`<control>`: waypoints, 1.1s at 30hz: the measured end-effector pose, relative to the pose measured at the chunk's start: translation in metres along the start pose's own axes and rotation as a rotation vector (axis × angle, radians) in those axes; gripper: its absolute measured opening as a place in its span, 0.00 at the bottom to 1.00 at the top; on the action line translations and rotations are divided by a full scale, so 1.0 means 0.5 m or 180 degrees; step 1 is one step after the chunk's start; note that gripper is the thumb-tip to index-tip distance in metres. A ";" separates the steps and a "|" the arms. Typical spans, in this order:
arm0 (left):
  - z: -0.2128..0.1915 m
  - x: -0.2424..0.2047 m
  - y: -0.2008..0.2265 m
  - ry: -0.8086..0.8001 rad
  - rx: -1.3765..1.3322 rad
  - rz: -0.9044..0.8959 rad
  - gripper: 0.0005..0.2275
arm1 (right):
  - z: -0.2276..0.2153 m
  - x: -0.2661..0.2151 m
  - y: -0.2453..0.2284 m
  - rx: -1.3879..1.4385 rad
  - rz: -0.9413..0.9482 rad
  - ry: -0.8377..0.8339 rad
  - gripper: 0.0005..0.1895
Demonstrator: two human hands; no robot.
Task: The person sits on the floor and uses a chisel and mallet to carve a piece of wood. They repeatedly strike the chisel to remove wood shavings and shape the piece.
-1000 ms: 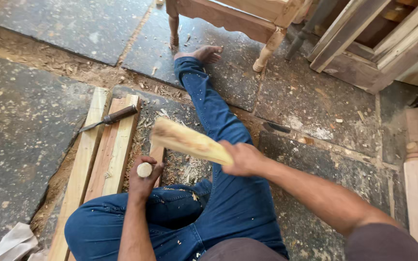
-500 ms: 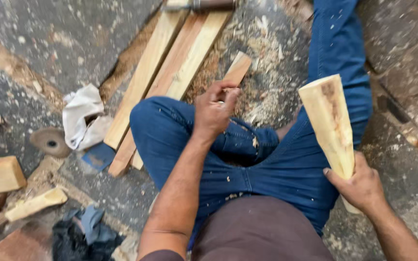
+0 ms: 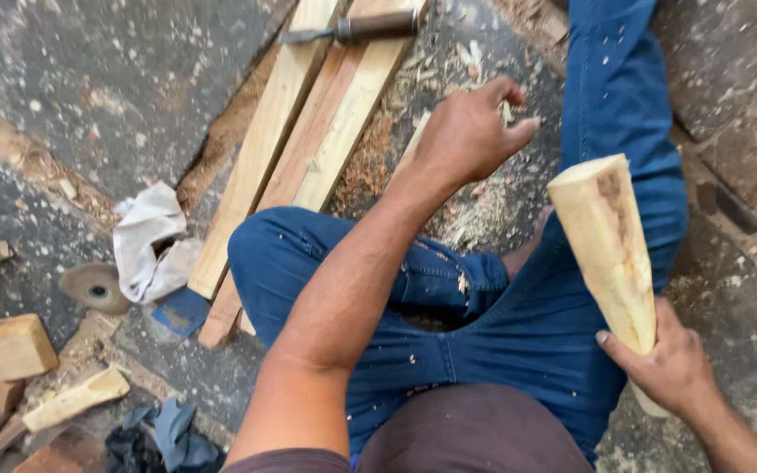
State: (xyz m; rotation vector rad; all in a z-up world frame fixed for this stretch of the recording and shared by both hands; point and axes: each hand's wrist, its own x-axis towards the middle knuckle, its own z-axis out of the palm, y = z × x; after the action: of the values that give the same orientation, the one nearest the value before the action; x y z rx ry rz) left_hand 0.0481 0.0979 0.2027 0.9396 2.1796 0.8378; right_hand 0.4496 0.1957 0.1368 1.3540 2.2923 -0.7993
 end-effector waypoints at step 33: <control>0.074 -0.537 -0.138 0.2372 -0.3924 0.1623 0.11 | 0.039 -0.026 -0.366 -0.0242 -0.3715 0.1129 0.37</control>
State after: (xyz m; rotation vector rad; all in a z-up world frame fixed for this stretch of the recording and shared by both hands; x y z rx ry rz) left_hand 0.1983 -0.1378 0.2046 0.5071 1.3241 2.6477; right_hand 0.2954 0.1050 0.1816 -0.0386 3.3076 -0.7577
